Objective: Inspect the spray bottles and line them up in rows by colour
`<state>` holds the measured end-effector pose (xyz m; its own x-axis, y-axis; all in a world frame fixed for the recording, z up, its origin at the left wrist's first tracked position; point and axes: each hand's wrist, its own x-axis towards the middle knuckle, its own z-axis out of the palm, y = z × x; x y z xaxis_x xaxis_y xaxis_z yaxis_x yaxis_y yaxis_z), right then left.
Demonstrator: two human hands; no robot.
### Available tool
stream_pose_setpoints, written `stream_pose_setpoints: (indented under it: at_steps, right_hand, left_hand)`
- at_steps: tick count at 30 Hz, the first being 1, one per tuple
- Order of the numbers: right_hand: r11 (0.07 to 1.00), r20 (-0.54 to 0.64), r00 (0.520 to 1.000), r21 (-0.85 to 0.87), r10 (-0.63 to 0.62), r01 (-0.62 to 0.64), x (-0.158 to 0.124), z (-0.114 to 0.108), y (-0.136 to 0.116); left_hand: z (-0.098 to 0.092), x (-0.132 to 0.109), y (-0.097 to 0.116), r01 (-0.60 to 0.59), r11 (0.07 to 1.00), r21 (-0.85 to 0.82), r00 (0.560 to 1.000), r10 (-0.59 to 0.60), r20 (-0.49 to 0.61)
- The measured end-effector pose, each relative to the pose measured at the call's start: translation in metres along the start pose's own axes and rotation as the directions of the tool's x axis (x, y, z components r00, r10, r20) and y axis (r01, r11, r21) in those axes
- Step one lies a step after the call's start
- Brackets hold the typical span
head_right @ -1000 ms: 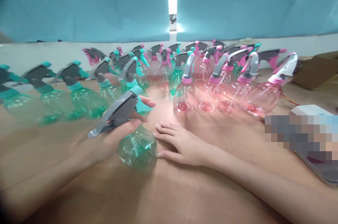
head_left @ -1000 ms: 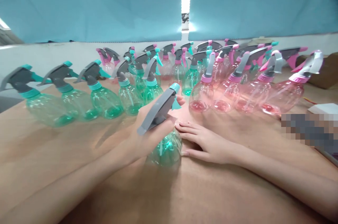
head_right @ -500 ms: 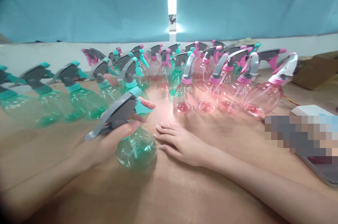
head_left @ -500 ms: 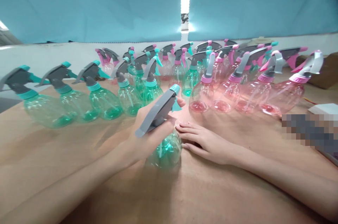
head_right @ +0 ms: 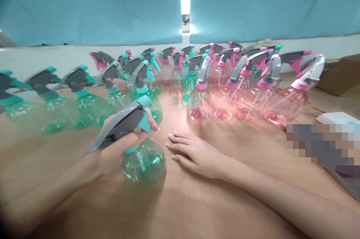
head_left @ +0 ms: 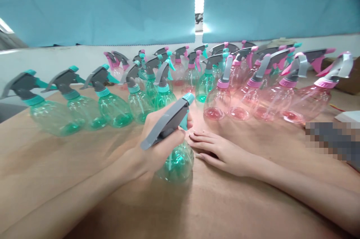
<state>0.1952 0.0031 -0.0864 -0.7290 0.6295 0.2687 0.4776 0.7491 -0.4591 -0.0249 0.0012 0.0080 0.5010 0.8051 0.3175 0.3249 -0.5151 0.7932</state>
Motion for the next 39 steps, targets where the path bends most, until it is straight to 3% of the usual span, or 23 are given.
stream_pose_setpoints:
  at_steps: [8,17,31,39]
  right_hand:
    - [1.000,0.014,1.000,0.020,0.004,-0.005,0.001,-0.001,-0.001]
    - [1.000,0.022,1.000,0.015,0.009,-0.010,0.001,-0.001,-0.001]
    - [1.000,0.028,0.999,-0.001,0.017,-0.017,0.001,-0.001,-0.002]
    - [0.992,-0.124,0.989,-0.083,0.083,-0.094,0.000,0.002,-0.003]
  left_hand:
    - [0.004,0.006,0.015,0.051,0.995,-0.091,0.995,-0.058,-0.077]
    - [0.005,0.007,0.019,0.110,0.993,-0.043,0.988,-0.114,-0.104]
    - [0.005,0.008,0.018,0.063,0.998,-0.024,0.993,-0.065,-0.103]
    - [0.006,0.006,0.017,0.072,0.996,-0.059,0.991,-0.079,-0.112]
